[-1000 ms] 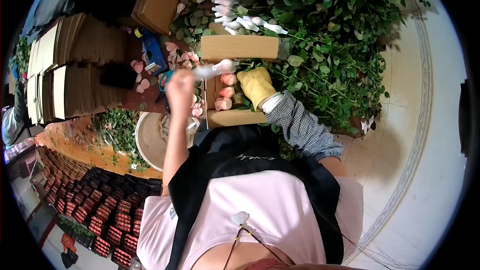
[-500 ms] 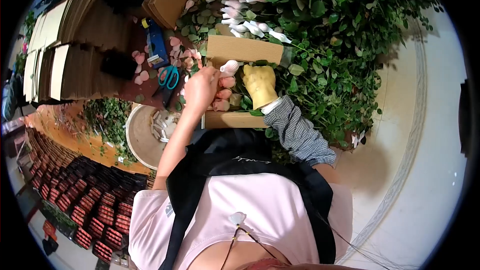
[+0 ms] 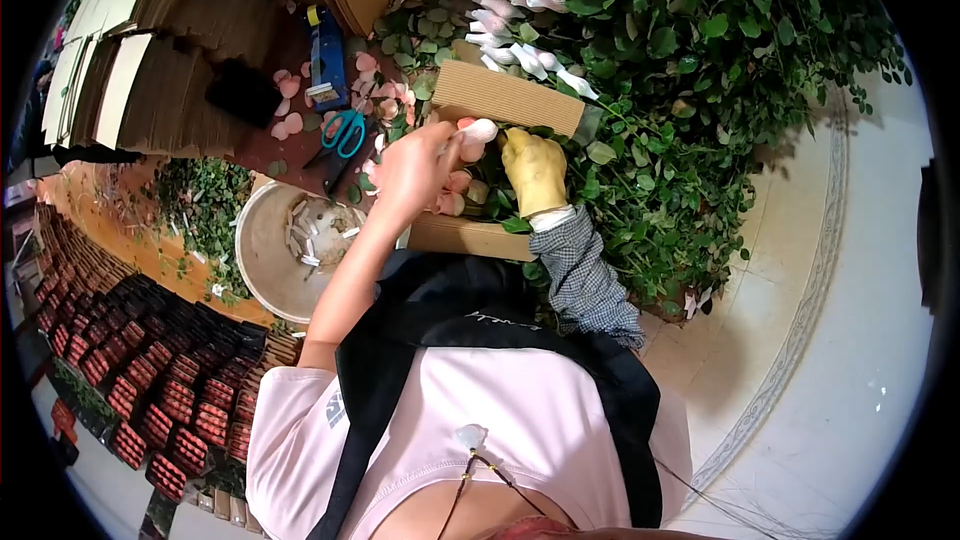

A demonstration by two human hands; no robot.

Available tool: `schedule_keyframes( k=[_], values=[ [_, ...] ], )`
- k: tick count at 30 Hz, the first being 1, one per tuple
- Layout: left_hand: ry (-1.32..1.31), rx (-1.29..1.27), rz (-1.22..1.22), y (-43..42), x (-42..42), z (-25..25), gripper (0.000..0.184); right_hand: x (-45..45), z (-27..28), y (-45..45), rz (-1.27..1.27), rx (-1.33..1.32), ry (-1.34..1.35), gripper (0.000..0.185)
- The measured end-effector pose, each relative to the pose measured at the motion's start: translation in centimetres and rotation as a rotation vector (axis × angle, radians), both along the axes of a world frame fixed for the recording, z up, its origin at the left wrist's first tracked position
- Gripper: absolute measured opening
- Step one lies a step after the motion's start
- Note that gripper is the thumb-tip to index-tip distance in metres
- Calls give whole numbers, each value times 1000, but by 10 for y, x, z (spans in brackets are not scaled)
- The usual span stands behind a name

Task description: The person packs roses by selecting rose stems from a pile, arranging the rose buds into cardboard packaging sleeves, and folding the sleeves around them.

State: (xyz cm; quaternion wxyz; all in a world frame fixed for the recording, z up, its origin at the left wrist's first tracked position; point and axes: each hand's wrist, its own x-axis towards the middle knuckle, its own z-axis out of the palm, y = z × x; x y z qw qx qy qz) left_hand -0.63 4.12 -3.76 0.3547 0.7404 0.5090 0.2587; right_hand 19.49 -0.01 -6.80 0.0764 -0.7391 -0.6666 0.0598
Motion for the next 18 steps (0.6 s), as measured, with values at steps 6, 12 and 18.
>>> schedule_keyframes(
  k=[6,12,18],
  values=[
    [504,-407,257,-40,-172,-27,40,12,20,-4,136,-10,183,20],
    [16,-273,332,-42,-148,-30,20,-22,70,-16,379,2,711,23],
    [217,155,-286,-26,-34,-14,31,-26,50,-23,242,-158,307,22]
  ],
)
